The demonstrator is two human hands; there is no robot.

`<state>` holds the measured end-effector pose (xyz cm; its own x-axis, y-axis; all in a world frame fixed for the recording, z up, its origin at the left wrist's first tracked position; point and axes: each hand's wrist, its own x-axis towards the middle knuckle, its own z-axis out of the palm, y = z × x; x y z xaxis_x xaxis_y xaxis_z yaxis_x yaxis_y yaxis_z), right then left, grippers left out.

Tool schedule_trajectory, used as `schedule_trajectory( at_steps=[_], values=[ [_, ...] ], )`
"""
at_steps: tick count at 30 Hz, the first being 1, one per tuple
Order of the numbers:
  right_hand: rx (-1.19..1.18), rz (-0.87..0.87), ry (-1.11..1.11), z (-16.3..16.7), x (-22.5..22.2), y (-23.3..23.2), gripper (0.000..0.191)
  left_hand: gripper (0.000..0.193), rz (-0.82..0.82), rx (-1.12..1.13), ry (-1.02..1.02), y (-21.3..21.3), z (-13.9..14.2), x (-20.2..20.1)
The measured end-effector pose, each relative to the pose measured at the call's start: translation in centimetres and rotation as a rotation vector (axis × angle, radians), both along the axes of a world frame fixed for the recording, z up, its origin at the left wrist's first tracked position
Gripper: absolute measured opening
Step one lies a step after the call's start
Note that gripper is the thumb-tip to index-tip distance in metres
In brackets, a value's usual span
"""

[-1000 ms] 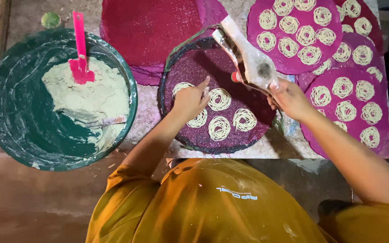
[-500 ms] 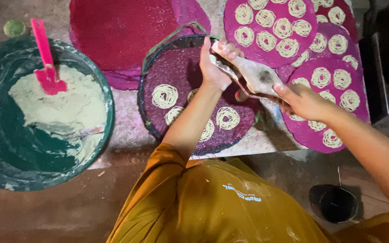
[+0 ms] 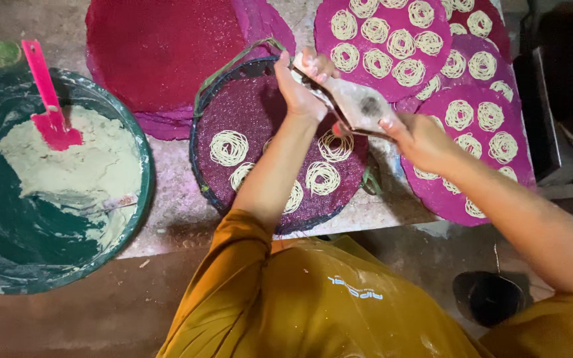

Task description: The person uses a manual dough extruder to pipe spiral-shaped dough onto purple circular mats. They repeatedly scoop dough into the extruder, squeeze it out in spirals, and place the filled mats aside.

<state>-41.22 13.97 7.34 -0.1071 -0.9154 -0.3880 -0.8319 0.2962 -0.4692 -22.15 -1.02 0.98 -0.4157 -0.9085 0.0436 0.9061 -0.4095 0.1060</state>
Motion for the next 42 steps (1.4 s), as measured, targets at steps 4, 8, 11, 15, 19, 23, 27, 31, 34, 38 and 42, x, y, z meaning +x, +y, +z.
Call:
schedule_trajectory(
  at_steps=[4, 8, 11, 15, 19, 23, 27, 31, 34, 38, 42],
  values=[
    [0.123, -0.062, -0.086, -0.8, 0.2, 0.5, 0.075, 0.044, -0.014, 0.038, -0.036, 0.3, -0.3, 0.4],
    [0.059, -0.005, 0.071, -0.6, -1.8, 0.3, 0.069, 0.044, 0.011, 0.135, -0.003, 1.2, 0.4, -1.0],
    [-0.097, -0.005, 0.08, -0.9, -2.7, 0.0, 0.064, 0.047, -0.042, 0.102, 0.046, 0.5, 1.6, -1.4],
    [0.01, -0.119, -0.156, -1.5, -2.6, 0.8, 0.06, 0.062, -0.327, 0.218, -0.368, 0.2, 1.7, 0.1],
    [-0.067, -0.105, -0.258, -1.7, -2.6, 1.9, 0.059, 0.104, -0.726, -0.271, -1.05, 2.5, -0.6, 1.0],
    [-0.187, -0.207, -0.296, -2.6, -2.5, 1.8, 0.048, 0.081, -0.676, -0.299, -1.176, 3.5, -2.1, 0.6],
    [-0.278, -0.25, -0.319, -3.6, -2.9, 1.7, 0.048, 0.074, -0.174, -1.071, -1.596, 4.7, -2.9, 2.7],
    [-0.311, -0.237, -0.389, -3.6, -3.1, 2.1, 0.051, 0.075, -0.135, -1.501, -2.032, 5.2, -1.9, 5.7],
    [-0.287, -0.14, -0.392, -1.7, -1.3, 2.3, 0.055, 0.07, 0.208, -1.492, -1.886, 4.6, 0.6, 8.2],
    [-0.218, 0.109, -0.406, 3.9, 4.4, 1.9, 0.055, 0.057, 0.08, -1.58, -1.692, 4.7, 6.7, 9.7],
    [-1.013, 0.667, -0.115, 12.4, 10.7, 1.0, 0.067, 0.04, -0.537, -1.451, -1.35, 7.2, 13.9, 14.8]
  ],
)
